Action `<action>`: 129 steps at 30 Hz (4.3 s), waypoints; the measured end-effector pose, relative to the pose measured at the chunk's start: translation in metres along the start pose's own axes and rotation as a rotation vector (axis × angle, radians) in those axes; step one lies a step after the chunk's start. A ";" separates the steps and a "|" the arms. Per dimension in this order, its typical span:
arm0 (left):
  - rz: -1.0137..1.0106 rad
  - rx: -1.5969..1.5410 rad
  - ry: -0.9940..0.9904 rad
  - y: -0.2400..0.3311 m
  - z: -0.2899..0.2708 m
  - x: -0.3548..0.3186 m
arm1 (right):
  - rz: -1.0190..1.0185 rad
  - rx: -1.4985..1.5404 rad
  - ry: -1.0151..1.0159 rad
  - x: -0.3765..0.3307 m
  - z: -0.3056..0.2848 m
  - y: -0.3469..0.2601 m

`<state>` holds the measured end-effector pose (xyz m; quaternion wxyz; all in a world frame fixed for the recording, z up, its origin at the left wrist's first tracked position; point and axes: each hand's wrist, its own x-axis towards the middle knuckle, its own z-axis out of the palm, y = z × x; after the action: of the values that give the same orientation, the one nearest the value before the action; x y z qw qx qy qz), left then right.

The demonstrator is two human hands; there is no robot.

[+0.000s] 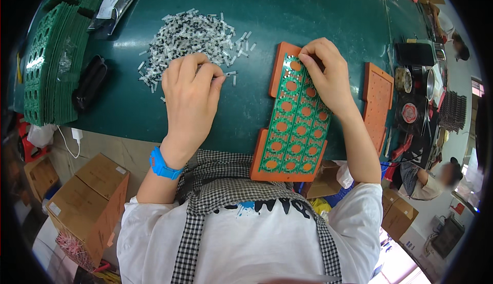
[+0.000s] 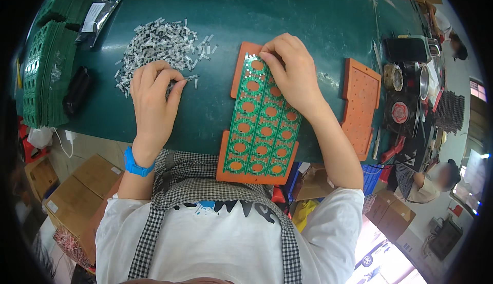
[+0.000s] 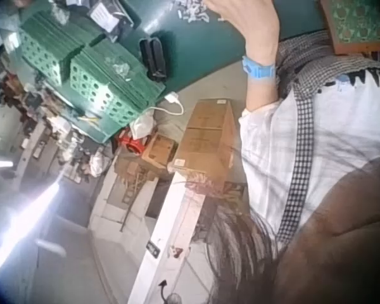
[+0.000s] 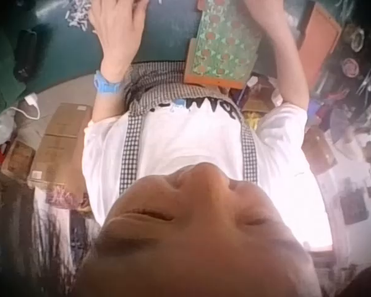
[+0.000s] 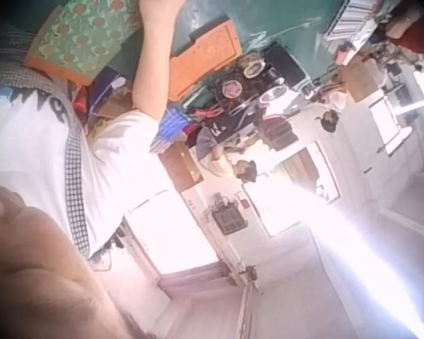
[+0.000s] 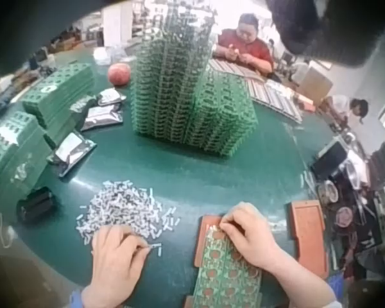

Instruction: The person inserts small plastic or metal pins by hand into pre-defined slots on a green printed circuit board template.

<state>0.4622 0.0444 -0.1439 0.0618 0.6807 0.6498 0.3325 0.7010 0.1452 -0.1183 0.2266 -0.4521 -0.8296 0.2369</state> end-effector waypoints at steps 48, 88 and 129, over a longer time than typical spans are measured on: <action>-0.598 -1.335 -0.317 0.036 0.007 -0.012 | -0.103 -0.073 -0.073 -0.023 -0.001 -0.019; 0.044 0.117 0.016 0.021 0.015 0.007 | -0.129 0.018 -0.051 -0.047 0.005 -0.025; -0.496 -1.402 -0.610 0.051 -0.004 -0.042 | -0.249 0.311 -0.176 -0.083 0.001 -0.055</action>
<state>0.5059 -0.0036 -0.1296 0.7216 0.3802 0.3765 0.4393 0.7059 0.0481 -0.0995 0.2479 -0.2836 -0.8490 0.3707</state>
